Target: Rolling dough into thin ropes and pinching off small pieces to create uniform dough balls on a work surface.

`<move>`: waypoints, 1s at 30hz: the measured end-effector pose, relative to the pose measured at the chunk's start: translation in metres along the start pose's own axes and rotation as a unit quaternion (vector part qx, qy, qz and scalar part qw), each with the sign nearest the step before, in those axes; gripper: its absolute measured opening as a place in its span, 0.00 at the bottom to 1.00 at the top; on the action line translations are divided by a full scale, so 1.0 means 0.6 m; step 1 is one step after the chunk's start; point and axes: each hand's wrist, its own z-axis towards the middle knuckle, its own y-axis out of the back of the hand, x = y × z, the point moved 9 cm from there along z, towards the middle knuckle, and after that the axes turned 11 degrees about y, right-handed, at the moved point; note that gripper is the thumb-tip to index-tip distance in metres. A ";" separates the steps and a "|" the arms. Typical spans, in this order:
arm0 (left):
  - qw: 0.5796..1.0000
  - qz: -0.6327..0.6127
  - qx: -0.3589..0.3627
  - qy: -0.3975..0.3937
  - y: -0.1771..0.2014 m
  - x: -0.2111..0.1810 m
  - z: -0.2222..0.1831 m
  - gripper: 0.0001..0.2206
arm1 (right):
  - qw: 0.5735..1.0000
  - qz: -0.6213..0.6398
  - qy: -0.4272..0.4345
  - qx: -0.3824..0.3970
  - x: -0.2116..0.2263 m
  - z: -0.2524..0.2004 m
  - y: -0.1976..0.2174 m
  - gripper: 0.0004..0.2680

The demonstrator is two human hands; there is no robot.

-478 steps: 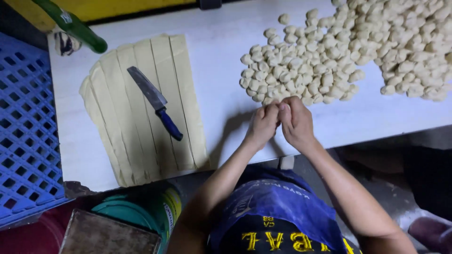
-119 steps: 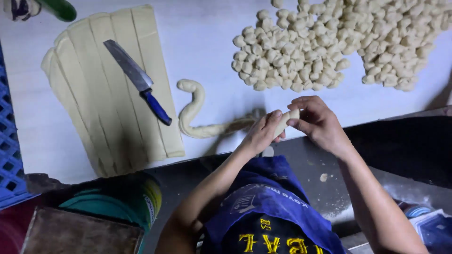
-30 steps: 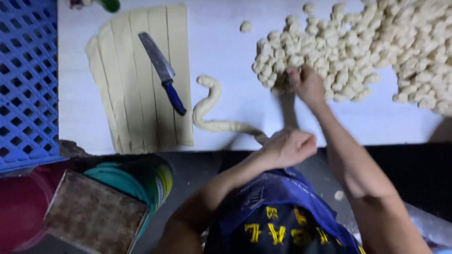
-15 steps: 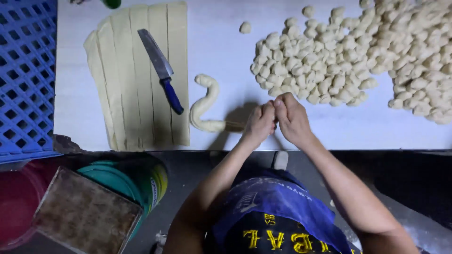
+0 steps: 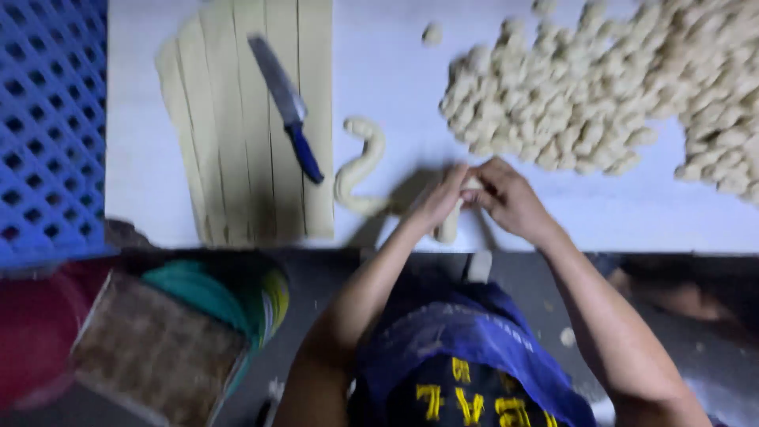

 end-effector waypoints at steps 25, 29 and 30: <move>0.996 -0.061 -0.038 -0.052 -0.023 0.050 0.058 0.25 | 1.000 -0.013 0.000 0.009 -0.001 0.001 0.009 0.13; 0.980 -0.180 -0.037 -0.074 -0.032 0.019 0.036 0.20 | 0.990 -0.019 -0.062 -0.124 -0.029 -0.007 0.012 0.13; 0.980 -0.180 -0.039 -0.072 -0.037 0.038 0.066 0.20 | 0.990 -0.016 -0.062 -0.122 -0.078 0.004 0.013 0.13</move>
